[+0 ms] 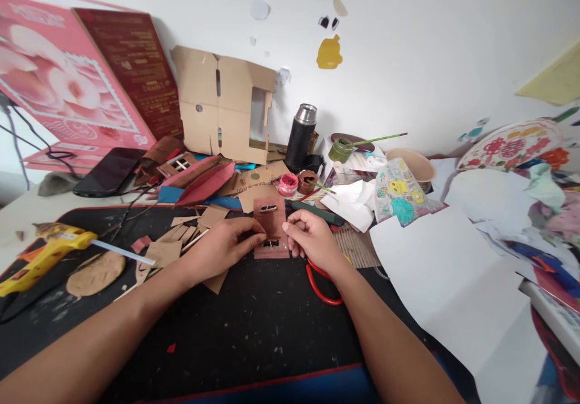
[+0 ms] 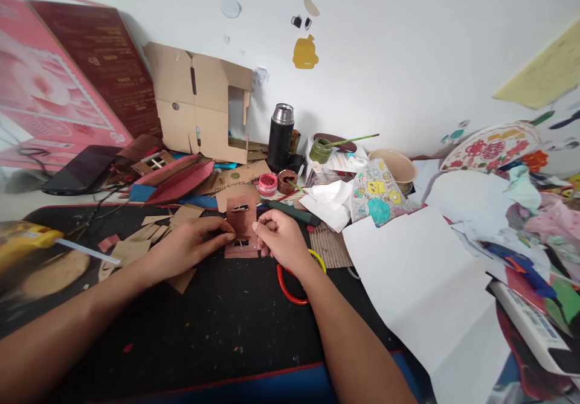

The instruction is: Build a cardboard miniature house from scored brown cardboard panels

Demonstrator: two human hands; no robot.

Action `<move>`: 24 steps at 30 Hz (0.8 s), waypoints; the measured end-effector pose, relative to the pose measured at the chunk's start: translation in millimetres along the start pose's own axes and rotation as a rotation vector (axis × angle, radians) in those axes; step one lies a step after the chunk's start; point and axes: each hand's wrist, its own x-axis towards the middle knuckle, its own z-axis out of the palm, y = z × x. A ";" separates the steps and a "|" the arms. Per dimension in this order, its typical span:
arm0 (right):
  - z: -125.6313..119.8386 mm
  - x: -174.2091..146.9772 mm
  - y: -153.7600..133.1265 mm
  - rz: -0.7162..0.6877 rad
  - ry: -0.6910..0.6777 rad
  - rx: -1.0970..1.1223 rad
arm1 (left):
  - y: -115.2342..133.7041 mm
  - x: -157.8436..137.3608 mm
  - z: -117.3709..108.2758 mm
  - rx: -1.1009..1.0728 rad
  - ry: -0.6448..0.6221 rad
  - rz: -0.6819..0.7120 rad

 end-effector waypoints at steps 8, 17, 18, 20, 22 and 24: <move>0.4 -1.8 -5.5 -0.001 0.033 0.070 | -0.3 -0.5 0.1 -0.093 0.069 -0.056; 1.4 1.1 -3.9 -0.016 0.083 0.175 | -7.5 4.2 2.7 -0.234 0.297 -0.162; 1.1 1.7 -3.4 -0.020 0.088 0.198 | -8.8 5.1 2.7 -0.280 0.322 -0.185; 0.5 2.6 -2.9 -0.026 0.090 0.243 | -9.9 6.3 2.2 -0.401 0.338 -0.230; 0.2 3.0 -3.0 -0.035 0.086 0.280 | -8.4 6.5 1.6 -0.529 0.300 -0.272; 0.7 2.8 -3.5 -0.043 0.081 0.297 | -4.9 6.0 1.4 -0.643 0.226 -0.315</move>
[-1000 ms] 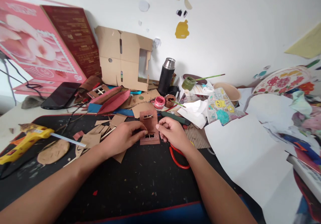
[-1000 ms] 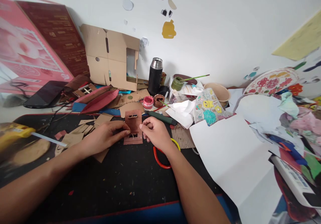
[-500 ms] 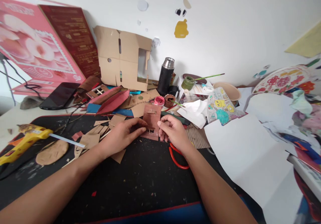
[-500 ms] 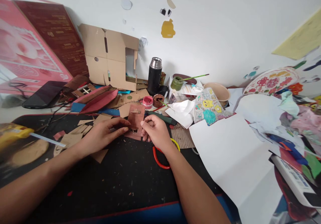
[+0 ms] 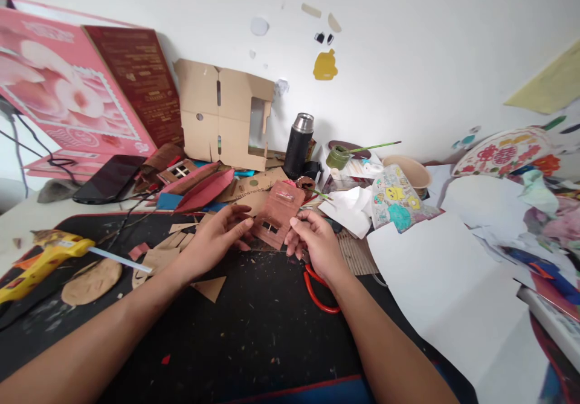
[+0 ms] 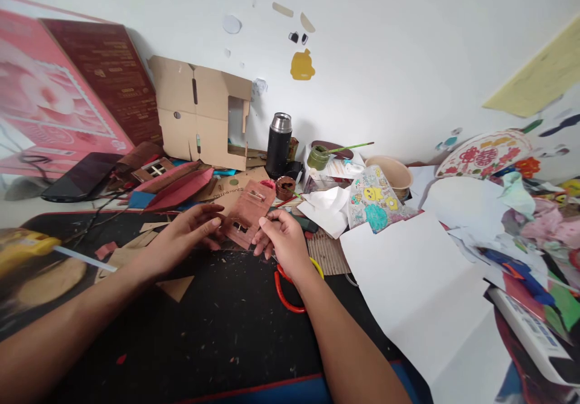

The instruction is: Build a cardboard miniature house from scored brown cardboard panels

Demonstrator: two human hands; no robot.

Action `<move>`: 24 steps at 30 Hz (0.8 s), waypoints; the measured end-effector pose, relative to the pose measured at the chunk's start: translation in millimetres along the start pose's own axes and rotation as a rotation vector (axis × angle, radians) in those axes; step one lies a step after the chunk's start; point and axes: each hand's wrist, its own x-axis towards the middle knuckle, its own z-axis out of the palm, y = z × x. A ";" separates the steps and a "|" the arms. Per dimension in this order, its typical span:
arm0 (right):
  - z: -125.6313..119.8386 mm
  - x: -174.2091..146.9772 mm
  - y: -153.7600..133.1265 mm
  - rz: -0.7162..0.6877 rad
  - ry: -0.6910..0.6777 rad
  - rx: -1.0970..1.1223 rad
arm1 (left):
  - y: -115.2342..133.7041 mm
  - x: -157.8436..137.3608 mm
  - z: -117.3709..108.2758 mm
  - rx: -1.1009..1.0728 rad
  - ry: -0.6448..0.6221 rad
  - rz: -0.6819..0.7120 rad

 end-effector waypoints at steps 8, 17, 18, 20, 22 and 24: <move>3.2 -2.6 2.1 -0.007 -0.034 -0.011 | 2.5 -0.3 3.3 -0.411 -0.066 -0.203; 7.2 -8.2 5.0 0.016 -0.247 -0.145 | -3.5 9.7 -5.5 -0.458 0.055 -0.129; 6.9 -8.5 4.9 0.014 -0.260 -0.151 | -4.0 10.4 -6.8 -0.436 0.072 -0.111; 5.9 -8.5 4.8 0.012 -0.273 -0.143 | -4.6 11.8 -9.3 -0.388 0.101 -0.061; 4.8 -7.8 4.6 0.012 -0.273 -0.118 | -4.8 12.9 -11.7 -0.351 0.123 -0.016; 4.3 -6.8 4.2 0.017 -0.264 -0.093 | -5.0 13.9 -13.9 -0.329 0.139 0.004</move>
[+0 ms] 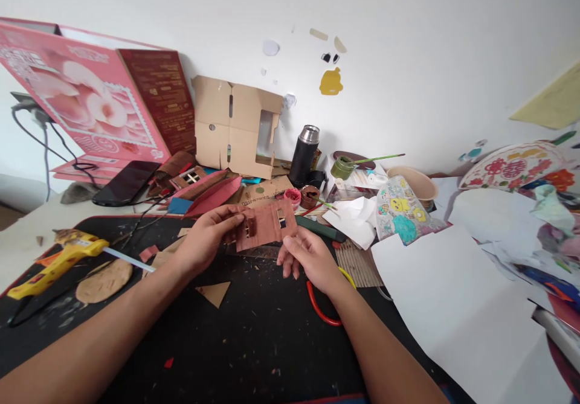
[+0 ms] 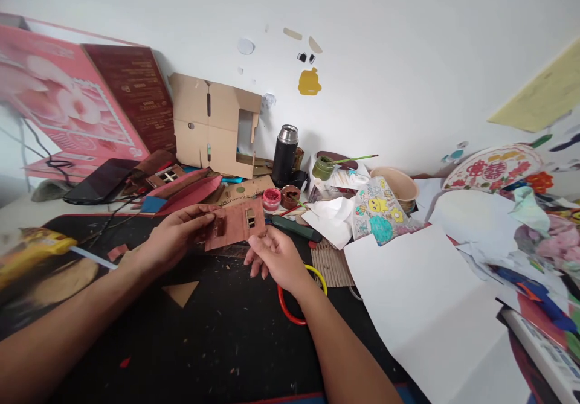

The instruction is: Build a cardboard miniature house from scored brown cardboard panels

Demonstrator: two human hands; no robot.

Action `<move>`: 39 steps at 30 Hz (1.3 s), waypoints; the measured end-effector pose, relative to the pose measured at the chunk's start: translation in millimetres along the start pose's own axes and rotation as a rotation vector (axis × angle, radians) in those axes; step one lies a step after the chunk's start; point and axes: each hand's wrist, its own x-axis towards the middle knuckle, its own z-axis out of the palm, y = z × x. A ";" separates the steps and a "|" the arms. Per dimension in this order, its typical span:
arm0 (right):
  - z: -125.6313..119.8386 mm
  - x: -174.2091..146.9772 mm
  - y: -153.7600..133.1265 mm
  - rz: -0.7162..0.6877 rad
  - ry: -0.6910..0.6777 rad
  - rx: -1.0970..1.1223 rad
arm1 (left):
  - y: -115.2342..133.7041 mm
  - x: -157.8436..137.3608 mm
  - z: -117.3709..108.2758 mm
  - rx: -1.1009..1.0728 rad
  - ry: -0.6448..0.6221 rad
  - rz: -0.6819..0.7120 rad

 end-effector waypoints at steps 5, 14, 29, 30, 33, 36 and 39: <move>0.8 1.4 -1.1 0.023 0.041 0.019 | -1.2 1.2 -2.6 0.071 0.001 0.012; -0.1 2.6 -1.5 -0.021 0.221 0.099 | -0.5 2.1 -3.5 0.013 0.051 0.014; -14.8 6.2 -12.5 -0.125 0.456 0.241 | 13.3 7.3 -6.4 -0.031 0.209 0.115; -12.8 6.2 -11.0 -0.125 0.438 0.240 | 13.5 6.5 -5.3 -0.028 0.198 0.105; -6.6 5.7 -6.0 -0.098 0.392 0.231 | 12.1 3.3 -1.3 -0.001 0.132 0.077; -2.8 5.0 -1.4 -0.041 0.334 0.185 | 7.6 0.4 1.0 0.032 0.038 0.059; -1.5 3.8 1.6 -0.026 0.241 0.110 | 3.2 -1.5 0.6 0.100 -0.036 0.061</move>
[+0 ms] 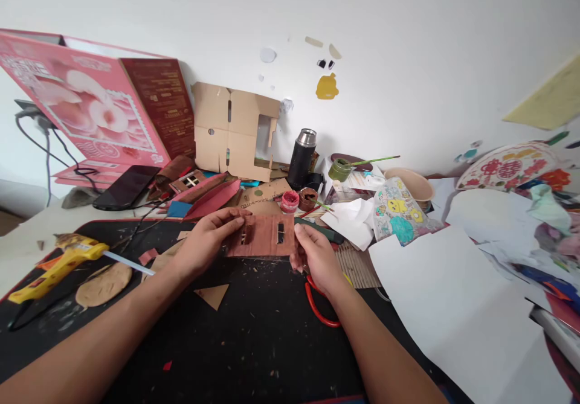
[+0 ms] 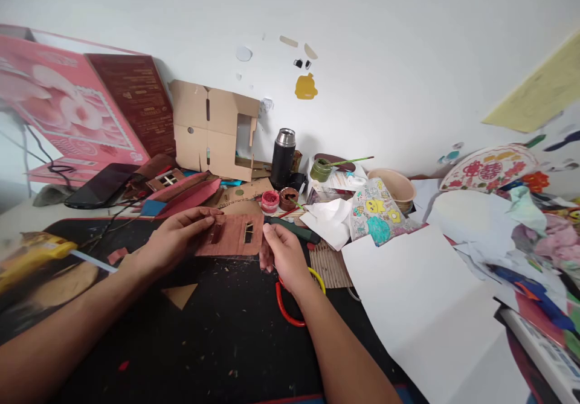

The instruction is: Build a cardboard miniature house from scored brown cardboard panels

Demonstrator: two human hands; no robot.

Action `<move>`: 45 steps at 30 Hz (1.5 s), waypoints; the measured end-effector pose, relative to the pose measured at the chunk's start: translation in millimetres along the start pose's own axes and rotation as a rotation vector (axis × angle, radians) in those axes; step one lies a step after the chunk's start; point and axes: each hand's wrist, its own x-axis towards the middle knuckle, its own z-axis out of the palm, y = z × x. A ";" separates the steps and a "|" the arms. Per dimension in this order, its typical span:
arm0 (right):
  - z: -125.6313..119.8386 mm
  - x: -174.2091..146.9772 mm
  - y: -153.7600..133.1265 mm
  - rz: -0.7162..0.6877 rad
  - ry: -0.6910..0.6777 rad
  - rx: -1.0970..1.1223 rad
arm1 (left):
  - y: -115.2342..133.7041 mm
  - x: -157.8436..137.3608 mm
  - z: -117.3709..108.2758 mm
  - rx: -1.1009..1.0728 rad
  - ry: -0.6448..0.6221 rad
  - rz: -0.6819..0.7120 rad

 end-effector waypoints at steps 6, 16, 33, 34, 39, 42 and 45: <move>0.5 -2.6 1.7 -0.033 -0.131 -0.069 | 3.9 -4.5 -0.5 0.201 -0.002 -0.004; 4.5 -6.5 -5.2 -0.037 0.058 -0.260 | 0.1 -8.9 4.8 -0.010 0.006 -0.067; 6.0 -13.0 2.2 -0.116 0.006 -0.450 | 3.7 -31.5 21.2 0.403 0.076 0.216; 6.6 -13.9 2.6 -0.129 -0.009 -0.460 | 4.2 -31.5 21.0 0.427 0.091 0.232; 9.4 -16.1 3.3 -0.133 -0.045 -0.476 | 8.0 -33.1 20.8 0.554 0.138 0.290; 10.3 -16.2 4.2 -0.117 -0.041 -0.488 | 9.9 -34.4 20.5 0.628 0.159 0.332; 10.6 -16.2 5.1 -0.104 -0.043 -0.505 | 10.7 -34.8 20.5 0.652 0.189 0.364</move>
